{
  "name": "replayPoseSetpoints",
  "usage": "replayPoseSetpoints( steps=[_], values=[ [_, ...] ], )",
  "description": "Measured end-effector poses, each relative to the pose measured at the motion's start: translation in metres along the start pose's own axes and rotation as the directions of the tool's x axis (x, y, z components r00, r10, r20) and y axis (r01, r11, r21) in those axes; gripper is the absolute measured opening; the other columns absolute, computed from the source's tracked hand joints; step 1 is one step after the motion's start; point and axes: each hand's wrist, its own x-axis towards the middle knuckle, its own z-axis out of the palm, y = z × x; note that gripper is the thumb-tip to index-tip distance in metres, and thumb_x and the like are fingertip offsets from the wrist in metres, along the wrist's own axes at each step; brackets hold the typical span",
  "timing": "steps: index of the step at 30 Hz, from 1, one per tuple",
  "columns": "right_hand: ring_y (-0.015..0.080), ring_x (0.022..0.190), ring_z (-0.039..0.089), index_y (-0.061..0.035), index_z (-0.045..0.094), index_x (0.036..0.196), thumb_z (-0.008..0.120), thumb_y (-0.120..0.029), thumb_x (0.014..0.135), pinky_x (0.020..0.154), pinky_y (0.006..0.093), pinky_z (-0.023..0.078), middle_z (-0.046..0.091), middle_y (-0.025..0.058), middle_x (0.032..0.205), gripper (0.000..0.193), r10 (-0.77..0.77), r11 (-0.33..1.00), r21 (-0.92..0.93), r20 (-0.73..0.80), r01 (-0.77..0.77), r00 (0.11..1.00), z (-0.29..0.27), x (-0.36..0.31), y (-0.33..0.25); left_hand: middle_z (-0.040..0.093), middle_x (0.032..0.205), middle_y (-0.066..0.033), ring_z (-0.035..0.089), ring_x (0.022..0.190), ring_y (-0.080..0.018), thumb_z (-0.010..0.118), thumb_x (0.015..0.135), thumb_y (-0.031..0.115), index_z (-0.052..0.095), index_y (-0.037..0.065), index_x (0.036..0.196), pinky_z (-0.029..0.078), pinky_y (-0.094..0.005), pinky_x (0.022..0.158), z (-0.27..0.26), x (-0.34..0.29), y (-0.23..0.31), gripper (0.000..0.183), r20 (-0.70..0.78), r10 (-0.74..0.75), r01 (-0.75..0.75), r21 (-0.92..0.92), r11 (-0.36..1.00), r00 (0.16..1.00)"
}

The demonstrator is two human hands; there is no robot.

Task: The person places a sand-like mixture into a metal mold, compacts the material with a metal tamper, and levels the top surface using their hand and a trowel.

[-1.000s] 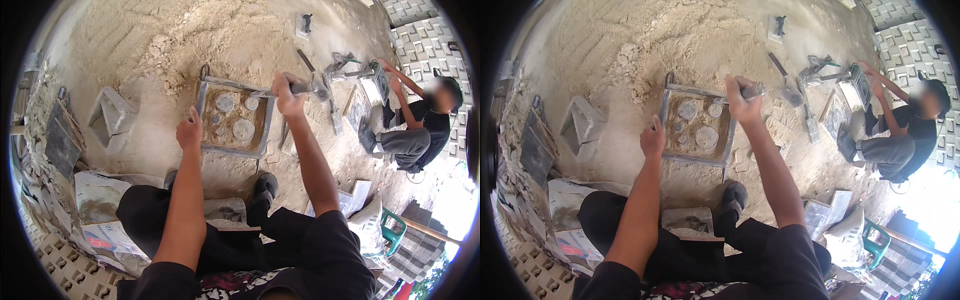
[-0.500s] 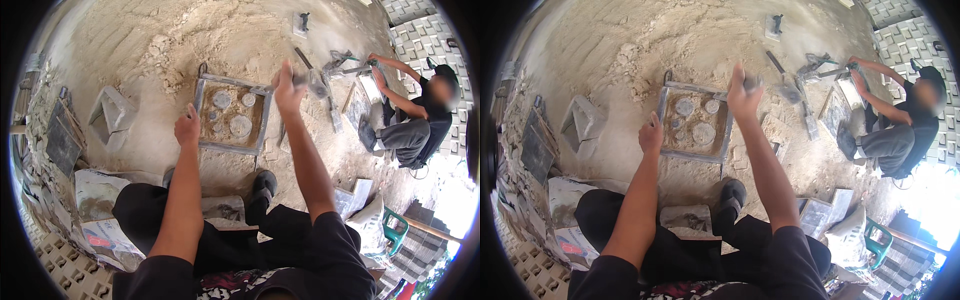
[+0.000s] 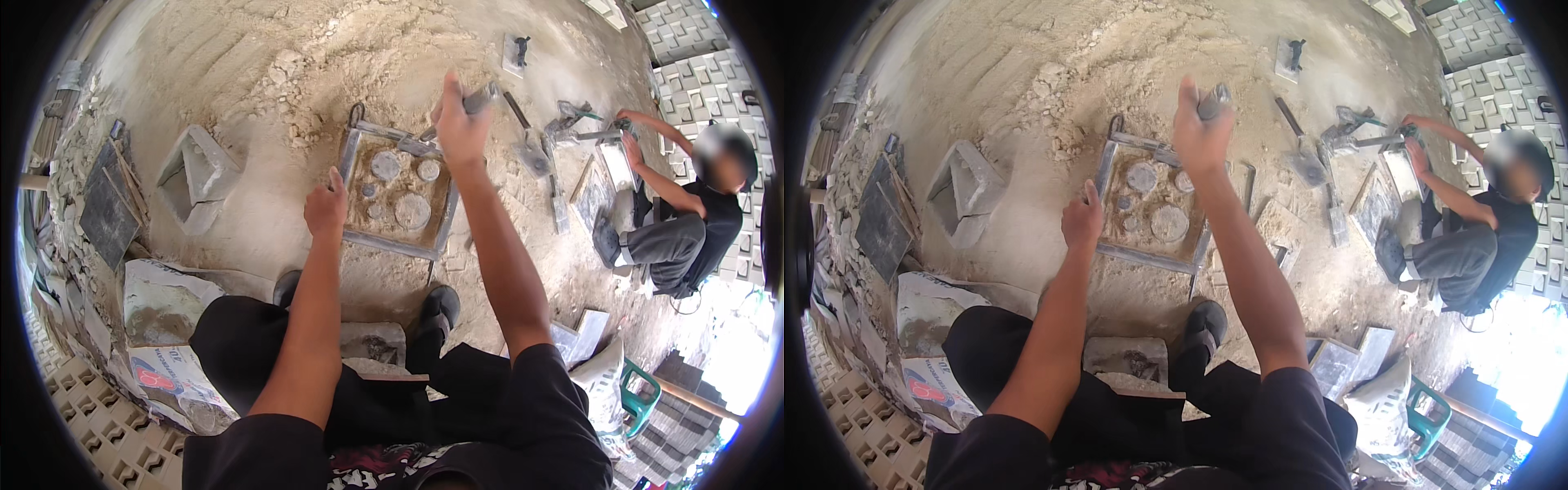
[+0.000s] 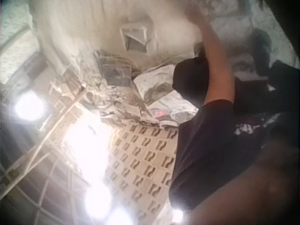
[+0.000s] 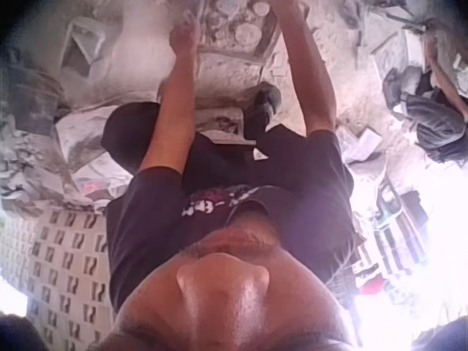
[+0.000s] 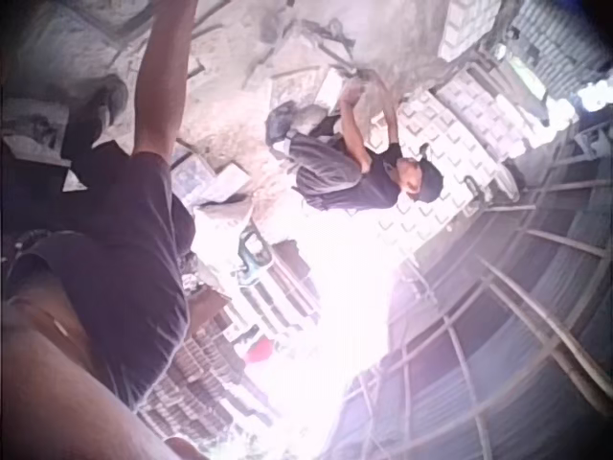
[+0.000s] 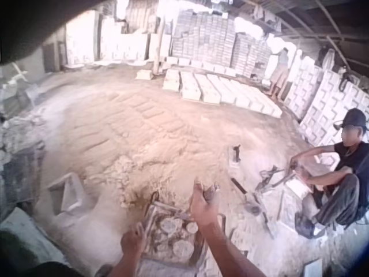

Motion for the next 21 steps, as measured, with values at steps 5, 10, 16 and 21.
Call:
replayPoseSetpoints(
  steps=[5,10,16,21],
  values=[
    [0.0045,0.048,0.028,-0.0101,0.037,0.054,0.053,-0.03,0.1,0.043,0.0282,0.022,0.033,-0.0062,0.049,0.053,0.05,0.999,-0.005,-0.15,-0.052,0.987,0.005,-0.017,-0.009,0.068,0.091,-0.0262,0.066,0.091,-0.043,0.027,0.095,0.062,0.071,-0.004,0.089,0.051,-0.0491,0.085,0.0,-0.001,-0.002,0.08,0.0,-0.002,0.002,0.018,1.0,1.0],
    [0.0044,0.049,0.027,-0.0102,0.034,0.054,0.052,-0.032,0.101,0.043,0.0283,0.022,0.03,-0.0068,0.05,0.055,-0.043,0.996,-0.082,-0.11,0.034,0.993,-0.001,-0.032,-0.023,0.068,0.091,-0.0263,0.066,0.09,-0.0427,0.029,0.095,0.061,0.071,-0.005,0.088,0.051,-0.0492,0.085,0.004,0.003,-0.007,0.078,-0.006,-0.026,0.026,0.011,1.0,1.0],
    [0.0043,0.048,0.027,-0.0113,0.034,0.057,0.05,-0.034,0.102,0.044,0.0263,0.023,0.03,-0.0079,0.051,0.053,-0.076,0.993,-0.096,-0.087,0.068,0.993,-0.006,-0.046,-0.014,0.068,0.092,-0.0265,0.066,0.09,-0.0425,0.031,0.095,0.061,0.071,-0.004,0.091,0.051,-0.0493,0.084,-0.001,0.0,-0.004,0.077,-0.022,-0.042,0.041,-0.024,0.999,0.999],
    [0.0036,0.046,0.031,-0.0122,0.035,0.055,0.044,-0.038,0.103,0.042,0.0264,0.022,0.035,-0.0067,0.05,0.055,-0.014,0.989,-0.145,-0.184,-0.013,0.983,-0.003,-0.069,-0.007,0.068,0.093,-0.0268,0.066,0.091,-0.0424,0.032,0.094,0.062,0.071,-0.004,0.09,0.05,-0.049,0.085,0.0,-0.001,-0.002,0.077,-0.006,-0.034,0.034,-0.04,0.999,0.999]
  ],
)
